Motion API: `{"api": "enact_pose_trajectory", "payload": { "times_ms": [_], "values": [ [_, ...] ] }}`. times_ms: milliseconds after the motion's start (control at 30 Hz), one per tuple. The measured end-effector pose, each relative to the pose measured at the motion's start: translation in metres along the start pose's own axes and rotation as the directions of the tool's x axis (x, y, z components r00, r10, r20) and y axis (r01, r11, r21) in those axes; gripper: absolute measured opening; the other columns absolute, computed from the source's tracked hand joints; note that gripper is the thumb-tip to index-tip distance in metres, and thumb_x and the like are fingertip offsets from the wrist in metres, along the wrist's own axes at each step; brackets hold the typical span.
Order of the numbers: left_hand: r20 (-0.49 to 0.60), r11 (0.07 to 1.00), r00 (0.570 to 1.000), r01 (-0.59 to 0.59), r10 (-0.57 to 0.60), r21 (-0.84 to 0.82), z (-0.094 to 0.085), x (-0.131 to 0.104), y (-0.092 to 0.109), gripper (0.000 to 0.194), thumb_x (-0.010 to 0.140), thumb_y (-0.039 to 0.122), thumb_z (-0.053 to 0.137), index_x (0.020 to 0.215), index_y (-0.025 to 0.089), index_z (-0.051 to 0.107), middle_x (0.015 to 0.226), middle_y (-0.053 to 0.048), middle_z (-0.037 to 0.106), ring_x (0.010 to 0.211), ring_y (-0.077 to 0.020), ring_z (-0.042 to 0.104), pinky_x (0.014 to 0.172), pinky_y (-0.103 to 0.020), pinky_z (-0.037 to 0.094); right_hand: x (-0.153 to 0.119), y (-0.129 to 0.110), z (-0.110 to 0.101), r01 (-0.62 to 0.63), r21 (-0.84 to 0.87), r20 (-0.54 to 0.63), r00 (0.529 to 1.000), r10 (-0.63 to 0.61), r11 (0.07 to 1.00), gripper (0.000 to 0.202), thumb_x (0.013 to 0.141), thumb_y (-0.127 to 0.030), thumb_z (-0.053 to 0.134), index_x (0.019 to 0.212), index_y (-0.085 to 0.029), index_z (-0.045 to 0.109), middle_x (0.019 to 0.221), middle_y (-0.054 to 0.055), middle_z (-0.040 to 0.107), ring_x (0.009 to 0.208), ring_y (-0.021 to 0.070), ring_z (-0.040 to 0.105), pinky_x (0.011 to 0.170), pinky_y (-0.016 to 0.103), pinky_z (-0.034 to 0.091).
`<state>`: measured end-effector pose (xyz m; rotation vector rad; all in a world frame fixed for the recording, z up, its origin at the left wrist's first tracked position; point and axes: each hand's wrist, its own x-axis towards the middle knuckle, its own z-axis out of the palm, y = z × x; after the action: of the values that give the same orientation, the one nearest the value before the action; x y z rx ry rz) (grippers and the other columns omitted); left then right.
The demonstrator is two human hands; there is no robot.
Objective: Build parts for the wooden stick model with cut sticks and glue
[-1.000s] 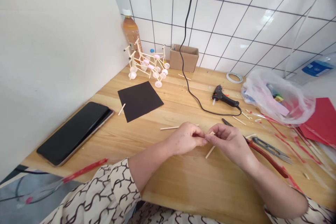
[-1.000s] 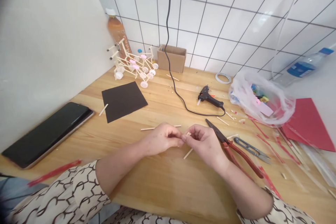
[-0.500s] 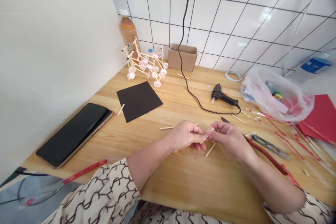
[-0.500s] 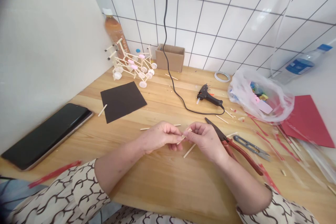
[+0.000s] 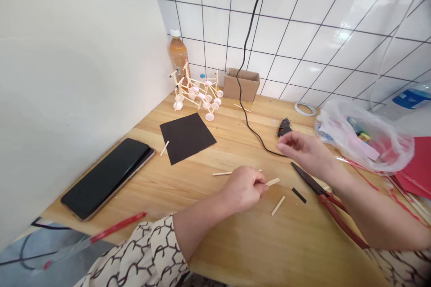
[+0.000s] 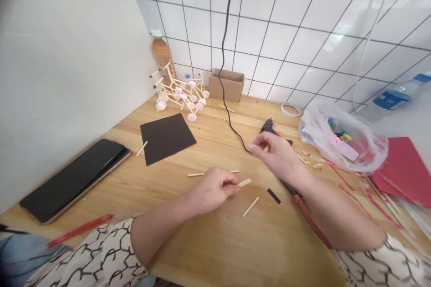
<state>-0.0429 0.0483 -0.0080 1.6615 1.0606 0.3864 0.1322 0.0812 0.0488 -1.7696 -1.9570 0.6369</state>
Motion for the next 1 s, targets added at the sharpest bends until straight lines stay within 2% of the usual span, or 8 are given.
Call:
{"api": "enact_pose_trajectory", "payload": {
  "times_ms": [67, 167, 267, 433, 500, 700, 867, 1000],
  "values": [
    [-0.02, 0.986, 0.998, -0.053, 0.057, 0.159, -0.002, -0.003, 0.003, 0.019, 0.077, 0.021, 0.05, 0.07, 0.015, 0.067, 0.06, 0.0, 0.06, 0.054, -0.0118, 0.05, 0.05, -0.022, 0.035, 0.031, -0.004, -0.005, 0.002, -0.256, 0.016, 1.0, 0.002, 0.967, 0.02, 0.08, -0.035, 0.049, 0.076, -0.018, 0.057, 0.069, 0.002, 0.062, 0.062, 0.0141, 0.055, 0.055, 0.024, 0.041],
    [0.016, 0.92, 0.981, -0.187, 0.193, 0.344, -0.004, -0.006, 0.006, 0.024, 0.081, 0.018, 0.044, 0.078, 0.015, 0.068, 0.07, -0.003, 0.066, 0.064, -0.015, 0.057, 0.057, -0.024, 0.04, 0.064, -0.002, 0.0, 0.008, -0.349, 0.058, 0.998, 0.013, 0.937, 0.013, 0.077, -0.027, 0.05, 0.072, -0.018, 0.058, 0.068, 0.004, 0.063, 0.061, 0.0159, 0.056, 0.054, 0.025, 0.039],
    [0.067, 0.808, 0.963, -0.255, 0.26, 0.531, -0.004, -0.005, 0.005, 0.022, 0.081, 0.017, 0.044, 0.078, 0.012, 0.065, 0.079, -0.008, 0.067, 0.074, -0.0196, 0.06, 0.065, -0.028, 0.044, 0.072, 0.012, 0.006, 0.041, -0.4, 0.135, 0.991, 0.015, 0.916, 0.011, 0.072, -0.025, 0.054, 0.064, -0.019, 0.058, 0.064, 0.004, 0.063, 0.06, 0.0175, 0.057, 0.054, 0.027, 0.039],
    [0.176, 0.67, 0.927, -0.362, 0.33, 0.648, -0.001, -0.002, 0.001, 0.014, 0.075, 0.014, 0.05, 0.08, 0.01, 0.062, 0.08, -0.01, 0.065, 0.075, -0.022, 0.059, 0.069, -0.032, 0.047, 0.044, 0.042, -0.001, 0.05, -0.444, 0.166, 0.986, 0.028, 0.895, 0.015, 0.076, -0.03, 0.05, 0.072, -0.02, 0.061, 0.072, 0.005, 0.066, 0.065, 0.0202, 0.06, 0.057, 0.029, 0.041],
    [0.202, 0.652, 0.914, -0.394, 0.352, 0.648, 0.001, -0.002, 0.0, 0.013, 0.073, 0.013, 0.051, 0.08, 0.009, 0.061, 0.078, -0.009, 0.065, 0.074, -0.0216, 0.059, 0.07, -0.032, 0.048, 0.023, 0.05, -0.006, 0.06, -0.352, 0.102, 0.994, -0.026, 0.934, 0.019, 0.077, -0.035, 0.049, 0.075, -0.021, 0.061, 0.077, 0.004, 0.066, 0.071, 0.0202, 0.06, 0.063, 0.03, 0.044],
    [0.168, 0.665, 0.921, -0.373, 0.353, 0.647, -0.001, -0.004, 0.0, 0.016, 0.079, 0.017, 0.046, 0.077, 0.011, 0.06, 0.079, -0.009, 0.065, 0.075, -0.0205, 0.059, 0.069, -0.032, 0.048, -0.034, 0.049, -0.019, -0.226, 0.068, 0.011, 0.974, 0.226, 0.972, 0.034, 0.077, -0.055, 0.05, 0.071, -0.022, 0.06, 0.062, 0.0, 0.06, 0.055, 0.0155, 0.054, 0.049, 0.025, 0.044],
    [0.149, 0.69, 0.938, -0.332, 0.313, 0.643, -0.002, -0.006, 0.002, 0.017, 0.08, 0.018, 0.045, 0.078, 0.013, 0.061, 0.082, -0.009, 0.064, 0.077, -0.0197, 0.058, 0.071, -0.031, 0.048, -0.048, 0.031, -0.033, -0.116, 0.03, -0.017, 0.993, 0.117, 0.993, 0.033, 0.076, -0.054, 0.052, 0.065, -0.023, 0.06, 0.06, 0.002, 0.061, 0.056, 0.0182, 0.056, 0.05, 0.027, 0.044],
    [0.131, 0.658, 0.928, -0.342, 0.349, 0.671, 0.0, -0.007, 0.003, 0.017, 0.079, 0.016, 0.046, 0.078, 0.012, 0.063, 0.085, -0.01, 0.064, 0.081, -0.0202, 0.057, 0.075, -0.031, 0.046, -0.02, 0.01, -0.036, 0.042, -0.157, 0.063, 0.998, -0.032, 0.987, 0.025, 0.081, -0.044, 0.048, 0.073, -0.024, 0.062, 0.068, 0.003, 0.065, 0.062, 0.0192, 0.057, 0.054, 0.028, 0.044]
  ]
}}
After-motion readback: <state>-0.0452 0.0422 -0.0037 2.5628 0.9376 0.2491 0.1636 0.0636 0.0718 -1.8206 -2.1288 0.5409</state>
